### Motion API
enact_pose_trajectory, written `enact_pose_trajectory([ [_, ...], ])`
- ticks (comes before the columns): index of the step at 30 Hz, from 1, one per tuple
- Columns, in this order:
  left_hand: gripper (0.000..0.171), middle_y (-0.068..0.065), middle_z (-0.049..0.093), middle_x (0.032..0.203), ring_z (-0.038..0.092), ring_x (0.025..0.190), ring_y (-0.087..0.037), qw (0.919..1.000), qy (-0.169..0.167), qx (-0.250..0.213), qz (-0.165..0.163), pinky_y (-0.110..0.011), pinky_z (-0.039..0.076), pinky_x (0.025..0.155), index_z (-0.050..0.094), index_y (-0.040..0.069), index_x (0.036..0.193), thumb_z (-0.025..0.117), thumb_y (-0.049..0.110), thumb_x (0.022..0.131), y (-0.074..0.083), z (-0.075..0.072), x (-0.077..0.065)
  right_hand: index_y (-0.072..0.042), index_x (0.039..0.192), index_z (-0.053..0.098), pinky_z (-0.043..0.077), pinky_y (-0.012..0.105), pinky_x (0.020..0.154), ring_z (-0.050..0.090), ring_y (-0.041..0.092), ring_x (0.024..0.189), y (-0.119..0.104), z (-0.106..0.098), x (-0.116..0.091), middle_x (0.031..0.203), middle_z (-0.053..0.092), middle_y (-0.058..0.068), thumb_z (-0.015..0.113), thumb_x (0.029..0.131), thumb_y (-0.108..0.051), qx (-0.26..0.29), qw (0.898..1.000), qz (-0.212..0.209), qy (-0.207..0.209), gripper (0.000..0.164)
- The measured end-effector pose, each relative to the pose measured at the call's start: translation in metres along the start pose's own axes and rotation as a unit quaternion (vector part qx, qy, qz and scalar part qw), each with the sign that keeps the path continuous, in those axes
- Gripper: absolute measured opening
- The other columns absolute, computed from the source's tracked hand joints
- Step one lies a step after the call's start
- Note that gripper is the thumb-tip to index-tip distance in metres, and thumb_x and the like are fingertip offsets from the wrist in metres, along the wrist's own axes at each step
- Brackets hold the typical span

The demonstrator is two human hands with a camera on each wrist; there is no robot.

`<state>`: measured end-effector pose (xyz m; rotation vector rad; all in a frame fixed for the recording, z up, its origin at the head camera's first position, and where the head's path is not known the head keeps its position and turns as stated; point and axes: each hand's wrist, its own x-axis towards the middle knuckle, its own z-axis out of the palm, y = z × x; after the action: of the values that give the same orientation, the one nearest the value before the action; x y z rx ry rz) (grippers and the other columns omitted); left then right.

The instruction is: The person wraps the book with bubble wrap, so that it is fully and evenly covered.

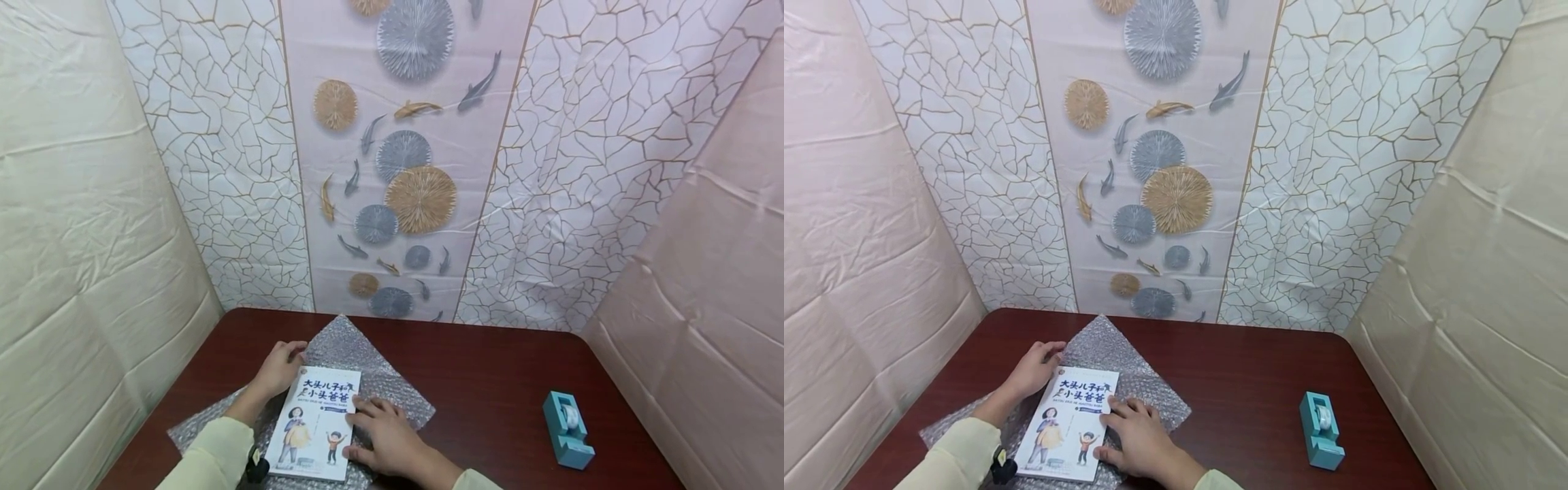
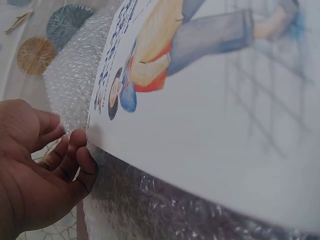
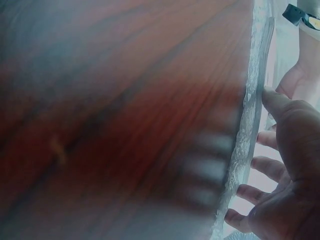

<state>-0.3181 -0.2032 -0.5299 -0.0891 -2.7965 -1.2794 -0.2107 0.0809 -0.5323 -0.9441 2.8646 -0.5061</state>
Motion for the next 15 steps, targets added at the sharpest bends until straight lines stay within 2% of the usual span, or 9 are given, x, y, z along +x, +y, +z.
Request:
enact_pose_trajectory([
  [5, 0.030, -0.022, 0.056, 0.134, 0.067, 0.116, -0.033, 0.9999, 0.010, -0.013, 0.002, -0.053, 0.060, 0.099, 0.068, -0.001, 0.137, 0.055, 0.017, 0.117, 0.0017, 0.0028, -0.0008, -0.032, 0.157, 0.063, 0.047, 0.077, 0.112, 0.047, 0.045, 0.157, 0.0008, 0.0009, -0.0006, 0.176, 0.045, 0.002, 0.069, 0.105, -0.060, 0.003, 1.000, 0.001, -0.006, 0.060],
  [8, 0.023, -0.019, 0.060, 0.133, 0.068, 0.121, -0.036, 0.9996, 0.020, -0.018, -0.002, -0.054, 0.060, 0.102, 0.069, 0.003, 0.129, 0.058, 0.017, 0.115, 0.0032, 0.0040, -0.0004, -0.031, 0.157, 0.063, 0.048, 0.077, 0.112, 0.048, 0.045, 0.156, 0.0013, 0.0025, -0.0010, 0.176, 0.046, 0.003, 0.068, 0.105, -0.060, -0.001, 1.000, -0.003, 0.000, 0.060],
  [12, 0.018, -0.015, 0.071, 0.129, 0.071, 0.122, -0.034, 0.9992, 0.028, -0.030, 0.002, -0.053, 0.061, 0.101, 0.069, 0.006, 0.127, 0.061, 0.016, 0.114, 0.0049, 0.0040, 0.0007, -0.031, 0.157, 0.063, 0.049, 0.076, 0.111, 0.050, 0.045, 0.154, 0.0011, 0.0031, -0.0008, 0.176, 0.047, 0.003, 0.068, 0.105, -0.060, -0.007, 1.000, -0.009, 0.009, 0.060],
  [15, 0.017, -0.013, 0.074, 0.124, 0.072, 0.117, -0.030, 0.9984, 0.037, -0.037, 0.022, -0.050, 0.062, 0.098, 0.071, 0.007, 0.127, 0.065, 0.014, 0.112, 0.0067, 0.0031, 0.0020, -0.031, 0.157, 0.063, 0.050, 0.076, 0.111, 0.051, 0.044, 0.153, 0.0005, 0.0028, -0.0001, 0.175, 0.047, 0.003, 0.068, 0.105, -0.061, -0.013, 1.000, -0.010, 0.013, 0.060],
])
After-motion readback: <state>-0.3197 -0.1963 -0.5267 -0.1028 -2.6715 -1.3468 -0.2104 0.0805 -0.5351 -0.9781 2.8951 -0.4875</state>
